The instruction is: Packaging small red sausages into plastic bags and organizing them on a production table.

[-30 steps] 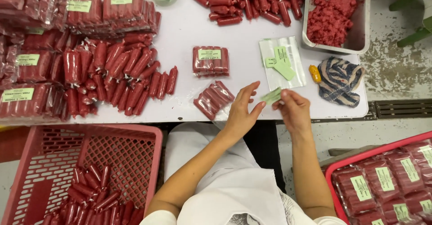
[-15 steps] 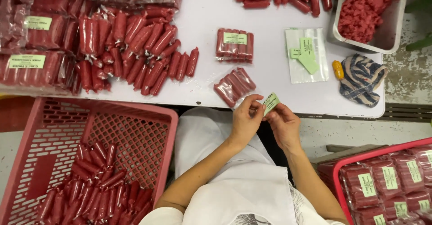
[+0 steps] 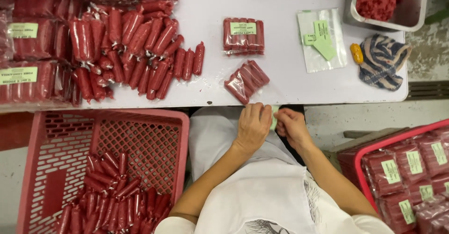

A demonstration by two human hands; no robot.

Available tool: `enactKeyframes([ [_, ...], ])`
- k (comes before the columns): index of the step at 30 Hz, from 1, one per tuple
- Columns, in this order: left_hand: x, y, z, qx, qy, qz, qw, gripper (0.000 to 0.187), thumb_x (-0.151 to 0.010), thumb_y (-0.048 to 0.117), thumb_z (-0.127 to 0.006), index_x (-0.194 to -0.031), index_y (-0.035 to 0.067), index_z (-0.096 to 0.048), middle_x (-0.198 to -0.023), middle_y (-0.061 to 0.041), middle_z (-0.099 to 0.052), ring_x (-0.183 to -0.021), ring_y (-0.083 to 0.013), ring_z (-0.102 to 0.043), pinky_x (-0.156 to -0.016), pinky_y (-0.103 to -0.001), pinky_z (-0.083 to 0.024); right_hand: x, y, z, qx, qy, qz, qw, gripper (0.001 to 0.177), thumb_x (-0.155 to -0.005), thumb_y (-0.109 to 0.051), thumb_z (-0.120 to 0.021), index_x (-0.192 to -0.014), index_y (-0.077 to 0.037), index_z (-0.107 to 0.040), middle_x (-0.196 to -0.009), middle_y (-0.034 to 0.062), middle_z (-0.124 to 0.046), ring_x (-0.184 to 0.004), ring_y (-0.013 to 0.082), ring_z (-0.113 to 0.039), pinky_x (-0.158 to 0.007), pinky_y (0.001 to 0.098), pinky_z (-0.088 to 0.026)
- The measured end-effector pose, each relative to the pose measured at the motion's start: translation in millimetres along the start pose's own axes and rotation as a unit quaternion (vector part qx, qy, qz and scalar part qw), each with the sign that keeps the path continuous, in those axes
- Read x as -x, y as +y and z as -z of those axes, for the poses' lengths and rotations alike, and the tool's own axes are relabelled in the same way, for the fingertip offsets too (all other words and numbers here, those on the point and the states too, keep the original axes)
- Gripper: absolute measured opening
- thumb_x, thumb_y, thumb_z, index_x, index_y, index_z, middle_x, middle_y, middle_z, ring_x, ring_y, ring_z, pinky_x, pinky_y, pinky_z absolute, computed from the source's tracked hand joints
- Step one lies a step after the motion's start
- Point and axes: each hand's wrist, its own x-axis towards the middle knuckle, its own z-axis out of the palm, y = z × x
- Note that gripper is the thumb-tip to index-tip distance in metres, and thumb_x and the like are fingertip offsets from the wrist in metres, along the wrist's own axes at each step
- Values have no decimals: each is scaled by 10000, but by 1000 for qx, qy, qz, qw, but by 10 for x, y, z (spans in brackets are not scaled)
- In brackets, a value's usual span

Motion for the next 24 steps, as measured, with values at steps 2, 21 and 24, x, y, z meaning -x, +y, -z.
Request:
enactKeyframes([
  [2,-118,12,25,-2,18,-41,999,35,-973,-3,-625,-986,12,-653,-841,-114,-518,-696,-277,-539,-575,-353,-408,-101,-105,-147,-84,20,23,996,135,-951,-92,-674,-836,-35,-633,-543,1,-327,-383,107,-344,-328,236,-287],
  [21,-162,-751,86,81,-87,62,991,224,-863,100,-741,-1079,68,-688,-1182,-135,-579,-1186,-411,-548,-913,-483,-480,-229,-545,-724,-86,10,20,996,280,-947,-298,-788,-1089,-73,-698,-513,-2,-342,-315,79,-344,-294,206,-255],
  [24,-175,-776,95,63,-126,41,989,199,-901,149,-705,-1095,108,-687,-1211,-125,-571,-1215,-423,-532,-948,-500,-471,-267,-501,-594,-44,-39,30,998,391,-983,-358,-731,-1255,-89,-652,-528,28,-376,-307,79,-320,-264,228,-253],
])
